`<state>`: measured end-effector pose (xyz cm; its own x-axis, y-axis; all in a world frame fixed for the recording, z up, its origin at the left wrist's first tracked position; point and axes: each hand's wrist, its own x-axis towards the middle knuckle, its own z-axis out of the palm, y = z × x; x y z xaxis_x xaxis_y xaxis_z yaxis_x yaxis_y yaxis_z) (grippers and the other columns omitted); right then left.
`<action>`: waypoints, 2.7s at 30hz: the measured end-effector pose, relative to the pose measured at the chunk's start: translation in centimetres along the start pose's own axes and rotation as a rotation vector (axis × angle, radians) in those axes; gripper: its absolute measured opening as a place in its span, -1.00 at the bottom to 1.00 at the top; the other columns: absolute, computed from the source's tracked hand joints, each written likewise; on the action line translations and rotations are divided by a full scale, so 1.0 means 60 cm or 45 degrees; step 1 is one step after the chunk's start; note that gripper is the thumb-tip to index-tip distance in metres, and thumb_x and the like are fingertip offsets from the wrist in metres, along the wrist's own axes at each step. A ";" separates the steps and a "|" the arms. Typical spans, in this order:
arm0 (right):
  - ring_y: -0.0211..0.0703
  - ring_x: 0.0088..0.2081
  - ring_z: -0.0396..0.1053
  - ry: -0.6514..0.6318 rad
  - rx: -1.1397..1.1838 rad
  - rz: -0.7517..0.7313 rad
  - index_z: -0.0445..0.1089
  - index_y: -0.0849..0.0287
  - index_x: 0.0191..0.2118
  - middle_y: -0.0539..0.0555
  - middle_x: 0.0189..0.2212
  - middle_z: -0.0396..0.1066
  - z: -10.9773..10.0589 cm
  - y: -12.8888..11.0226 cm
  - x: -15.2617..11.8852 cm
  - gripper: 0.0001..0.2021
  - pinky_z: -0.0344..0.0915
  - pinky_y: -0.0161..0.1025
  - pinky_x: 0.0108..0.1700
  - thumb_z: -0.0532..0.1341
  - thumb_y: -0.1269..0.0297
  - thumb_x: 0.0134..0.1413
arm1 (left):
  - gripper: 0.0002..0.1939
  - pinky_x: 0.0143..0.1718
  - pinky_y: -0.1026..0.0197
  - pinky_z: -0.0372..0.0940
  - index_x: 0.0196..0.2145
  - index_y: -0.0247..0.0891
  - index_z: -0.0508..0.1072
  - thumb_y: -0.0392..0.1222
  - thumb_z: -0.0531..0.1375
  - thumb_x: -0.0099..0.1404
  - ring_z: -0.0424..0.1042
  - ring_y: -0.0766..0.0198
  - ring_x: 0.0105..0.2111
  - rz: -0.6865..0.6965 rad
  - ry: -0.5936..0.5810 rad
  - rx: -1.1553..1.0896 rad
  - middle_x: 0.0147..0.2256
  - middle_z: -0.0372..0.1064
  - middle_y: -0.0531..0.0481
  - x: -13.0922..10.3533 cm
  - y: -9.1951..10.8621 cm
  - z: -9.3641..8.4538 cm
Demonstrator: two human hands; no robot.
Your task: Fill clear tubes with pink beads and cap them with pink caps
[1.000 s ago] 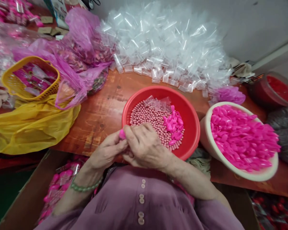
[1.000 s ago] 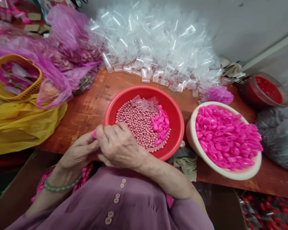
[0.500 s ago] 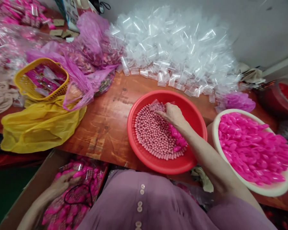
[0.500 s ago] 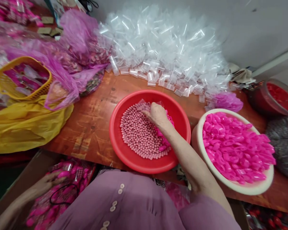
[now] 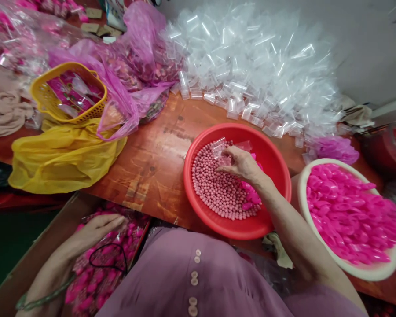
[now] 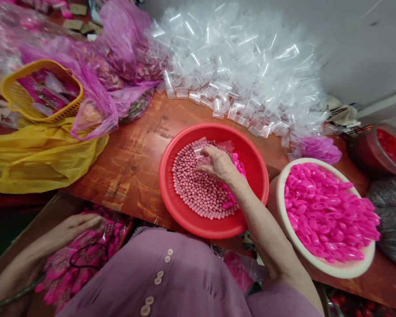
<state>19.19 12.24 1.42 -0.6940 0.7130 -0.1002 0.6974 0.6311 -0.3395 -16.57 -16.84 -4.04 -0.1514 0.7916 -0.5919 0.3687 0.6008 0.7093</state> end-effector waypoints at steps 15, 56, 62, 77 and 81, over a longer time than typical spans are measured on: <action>-0.02 -0.17 0.49 -0.600 -0.330 -0.051 0.53 0.35 -0.13 0.28 -0.21 0.57 0.075 -0.089 0.030 -0.72 0.31 -0.28 -0.16 0.29 0.40 -0.02 | -0.65 0.04 0.15 0.40 0.04 -0.36 0.43 -0.37 -0.01 0.38 0.52 0.21 -0.05 1.555 0.782 0.077 -0.09 0.55 -0.21 0.149 0.283 0.219; -0.08 -0.14 0.52 -0.177 0.721 0.047 0.52 0.15 -0.01 0.09 -0.17 0.59 -0.053 -0.032 -0.091 -0.61 0.40 -0.16 -0.06 0.33 0.07 0.07 | -0.79 -0.26 0.28 0.31 -0.26 -0.34 0.54 -0.15 0.30 0.20 0.36 0.36 -0.37 0.982 -0.229 -0.333 -0.38 0.43 0.01 0.131 0.357 0.184; -0.03 -0.13 0.52 -0.032 0.183 0.318 0.51 0.23 -0.08 0.17 -0.16 0.58 -0.042 0.014 -0.099 -0.76 0.35 -0.18 -0.05 0.17 0.35 0.20 | -0.80 -0.32 0.29 0.26 -0.29 -0.34 0.53 -0.15 0.31 0.18 0.27 0.40 -0.43 0.966 -0.341 -0.371 -0.44 0.33 0.06 0.133 0.366 0.185; 0.14 -0.11 0.47 -0.330 -0.402 0.493 0.47 0.23 -0.10 0.33 -0.11 0.50 -0.002 0.021 -0.067 -0.77 0.30 -0.15 -0.20 0.23 0.23 0.19 | -0.73 -0.26 0.26 0.27 -0.18 -0.33 0.53 -0.08 0.24 0.25 0.34 0.35 -0.36 0.979 -0.260 -0.312 -0.36 0.41 0.01 0.148 0.356 0.195; 0.05 -0.18 0.44 -0.220 -0.333 0.443 0.48 0.23 -0.23 0.29 -0.17 0.49 0.006 0.032 -0.066 -0.77 0.27 -0.17 -0.21 0.15 0.19 0.25 | -0.75 -0.24 0.27 0.29 -0.22 -0.32 0.50 -0.08 0.27 0.23 0.36 0.36 -0.34 0.943 -0.349 -0.415 -0.35 0.40 0.02 0.150 0.357 0.197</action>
<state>23.20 10.51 0.87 -0.4151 0.8487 -0.3277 0.9002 0.4353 -0.0129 0.82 1.83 1.31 0.2671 0.9633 0.0258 -0.0036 -0.0258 0.9997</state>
